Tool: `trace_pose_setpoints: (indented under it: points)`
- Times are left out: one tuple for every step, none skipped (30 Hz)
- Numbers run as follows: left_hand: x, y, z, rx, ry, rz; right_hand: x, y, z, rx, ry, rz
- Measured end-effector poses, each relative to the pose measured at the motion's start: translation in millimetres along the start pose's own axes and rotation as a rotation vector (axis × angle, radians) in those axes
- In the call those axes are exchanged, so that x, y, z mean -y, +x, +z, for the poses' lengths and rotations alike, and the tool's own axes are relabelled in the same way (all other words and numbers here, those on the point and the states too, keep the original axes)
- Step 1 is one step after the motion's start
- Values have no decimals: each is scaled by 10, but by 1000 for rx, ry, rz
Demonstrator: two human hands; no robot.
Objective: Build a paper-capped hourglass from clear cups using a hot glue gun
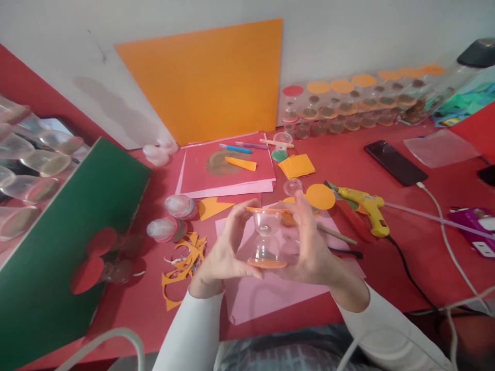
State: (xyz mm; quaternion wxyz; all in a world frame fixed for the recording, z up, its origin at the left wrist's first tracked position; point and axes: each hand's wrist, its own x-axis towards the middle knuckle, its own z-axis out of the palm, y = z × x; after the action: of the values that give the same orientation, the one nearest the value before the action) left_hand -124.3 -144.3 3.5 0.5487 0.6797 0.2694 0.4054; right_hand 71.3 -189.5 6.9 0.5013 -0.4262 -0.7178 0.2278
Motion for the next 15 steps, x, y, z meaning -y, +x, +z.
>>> trace_pose_setpoints:
  points:
    - [-2,2,0,8,-16,11,4,-2,-2,13,17,-1]
    - [-6,3,0,10,-30,31,6,-2,-3,21,32,-17]
    - [-10,4,1,10,-41,48,5,-2,-4,25,41,-41]
    - [-16,6,5,8,-48,59,2,-2,-4,25,39,-69]
    - [-21,8,10,6,-53,60,-3,-3,-2,27,37,-89]
    - [-27,11,17,1,-55,56,-9,-7,0,30,36,-96]
    - [-33,15,25,-4,-56,54,-16,-12,4,31,37,-95]
    - [-39,19,33,-11,-59,52,-23,-19,7,26,38,-89]
    - [-44,23,40,-15,-63,51,-28,-27,10,22,40,-75]
    - [-49,27,46,-18,-69,56,-30,-34,12,22,42,-59]
    - [-53,30,51,-18,-76,63,-29,-39,14,22,44,-48]
    - [-56,32,55,-15,-83,69,-25,-40,14,22,46,-44]
    - [-59,33,57,-13,-89,69,-18,-38,13,26,51,-35]
    - [-60,34,60,-13,-92,66,-9,-33,13,36,61,-24]
    - [-59,33,62,-16,-93,60,0,-25,11,42,74,-17]
